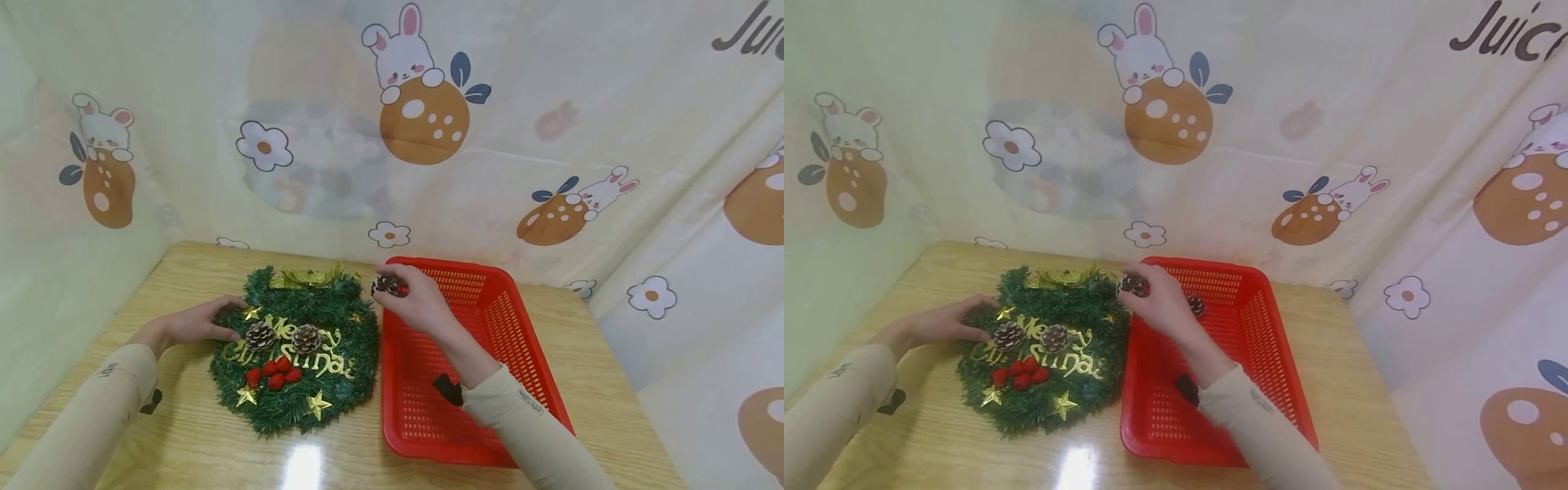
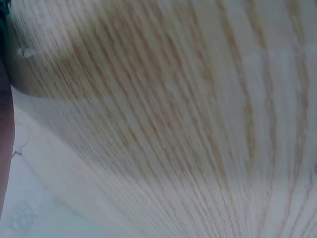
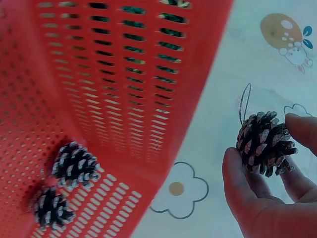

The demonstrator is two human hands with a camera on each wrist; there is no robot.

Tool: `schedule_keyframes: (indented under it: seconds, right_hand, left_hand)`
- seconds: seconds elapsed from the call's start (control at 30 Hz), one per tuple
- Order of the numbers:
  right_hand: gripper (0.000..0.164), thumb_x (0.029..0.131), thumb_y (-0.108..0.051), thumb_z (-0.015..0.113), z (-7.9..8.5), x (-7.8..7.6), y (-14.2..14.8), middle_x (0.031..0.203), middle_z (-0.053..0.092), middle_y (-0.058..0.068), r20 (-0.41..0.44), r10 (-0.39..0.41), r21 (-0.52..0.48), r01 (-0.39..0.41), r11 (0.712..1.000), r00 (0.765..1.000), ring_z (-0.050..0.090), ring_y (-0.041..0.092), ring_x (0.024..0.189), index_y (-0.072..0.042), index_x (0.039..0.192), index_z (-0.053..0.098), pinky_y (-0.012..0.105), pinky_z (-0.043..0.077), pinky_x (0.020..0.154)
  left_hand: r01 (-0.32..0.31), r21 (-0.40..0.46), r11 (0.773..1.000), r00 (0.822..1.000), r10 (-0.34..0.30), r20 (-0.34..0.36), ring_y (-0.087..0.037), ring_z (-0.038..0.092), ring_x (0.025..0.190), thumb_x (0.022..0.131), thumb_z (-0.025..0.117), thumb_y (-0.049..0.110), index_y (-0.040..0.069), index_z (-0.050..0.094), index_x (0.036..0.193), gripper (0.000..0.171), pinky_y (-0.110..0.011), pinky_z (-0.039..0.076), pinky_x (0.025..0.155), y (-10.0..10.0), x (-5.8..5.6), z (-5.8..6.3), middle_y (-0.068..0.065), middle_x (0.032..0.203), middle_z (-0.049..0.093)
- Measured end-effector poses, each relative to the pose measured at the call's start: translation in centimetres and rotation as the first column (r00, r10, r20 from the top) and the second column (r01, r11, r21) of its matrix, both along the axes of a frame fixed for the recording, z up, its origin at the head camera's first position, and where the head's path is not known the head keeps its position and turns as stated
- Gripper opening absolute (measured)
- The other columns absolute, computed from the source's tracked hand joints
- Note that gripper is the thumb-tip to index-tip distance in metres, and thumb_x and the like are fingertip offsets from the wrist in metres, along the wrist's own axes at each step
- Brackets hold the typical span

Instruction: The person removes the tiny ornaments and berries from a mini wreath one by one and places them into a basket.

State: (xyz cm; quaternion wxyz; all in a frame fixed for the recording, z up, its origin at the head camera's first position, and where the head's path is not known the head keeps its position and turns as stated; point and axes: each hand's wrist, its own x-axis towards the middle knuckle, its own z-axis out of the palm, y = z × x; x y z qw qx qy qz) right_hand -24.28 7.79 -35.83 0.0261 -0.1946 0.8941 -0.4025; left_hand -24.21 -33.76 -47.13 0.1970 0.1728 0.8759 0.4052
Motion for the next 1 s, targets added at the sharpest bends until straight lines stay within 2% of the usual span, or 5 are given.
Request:
schedule_keyframes:
  seconds: [0.13, 0.43, 0.73, 1.0]
  right_hand:
    - [0.042, 0.089, -0.023, 0.072, -0.7, 0.2, 0.7, 0.12, 0.064, 0.003, -0.003, -0.026, -0.023, 0.026, 0.999, 1.0, 0.062, 0.022, 0.108, -0.017, 0.129, 0.061, 0.041, 0.053, 0.089]
    - [0.031, 0.087, -0.023, 0.075, -2.0, 0.7, 2.1, 0.117, 0.067, 0.005, 0.038, -0.098, -0.084, 0.101, 0.991, 0.994, 0.064, 0.022, 0.107, -0.017, 0.111, 0.057, 0.043, 0.053, 0.089]
    - [0.029, 0.088, -0.029, 0.075, -3.0, 0.5, 4.2, 0.111, 0.067, 0.0, 0.016, -0.135, -0.084, 0.136, 0.987, 0.991, 0.064, 0.019, 0.1, -0.019, 0.112, 0.062, 0.041, 0.053, 0.085]
    - [0.035, 0.09, -0.033, 0.072, -4.2, -0.6, 6.8, 0.119, 0.065, 0.005, 0.032, -0.194, -0.06, 0.196, 0.979, 0.98, 0.061, 0.025, 0.108, -0.016, 0.119, 0.063, 0.045, 0.05, 0.091]
  left_hand:
    - [-0.006, 0.001, 1.0, 1.0, 0.006, 0.005, -0.051, 0.027, 0.135, 0.091, 0.07, 0.029, 0.003, 0.034, 0.145, 0.07, -0.064, 0.029, 0.104, -0.1, 0.1, -0.2, -0.029, 0.147, 0.031]
    - [-0.001, -0.001, 1.0, 1.0, 0.001, -0.007, -0.051, 0.026, 0.136, 0.091, 0.07, 0.031, 0.002, 0.033, 0.145, 0.071, -0.065, 0.028, 0.105, -0.2, 0.1, -0.5, -0.029, 0.148, 0.03]
    - [0.004, -0.002, 1.0, 1.0, -0.004, -0.009, -0.051, 0.025, 0.136, 0.092, 0.069, 0.029, 0.002, 0.033, 0.146, 0.071, -0.066, 0.027, 0.106, -0.2, 0.0, -0.4, -0.029, 0.149, 0.029]
    - [0.004, 0.001, 1.0, 1.0, -0.004, -0.015, -0.051, 0.026, 0.136, 0.091, 0.07, 0.03, 0.003, 0.034, 0.145, 0.07, -0.065, 0.027, 0.106, -0.2, -0.1, -0.3, -0.029, 0.148, 0.03]
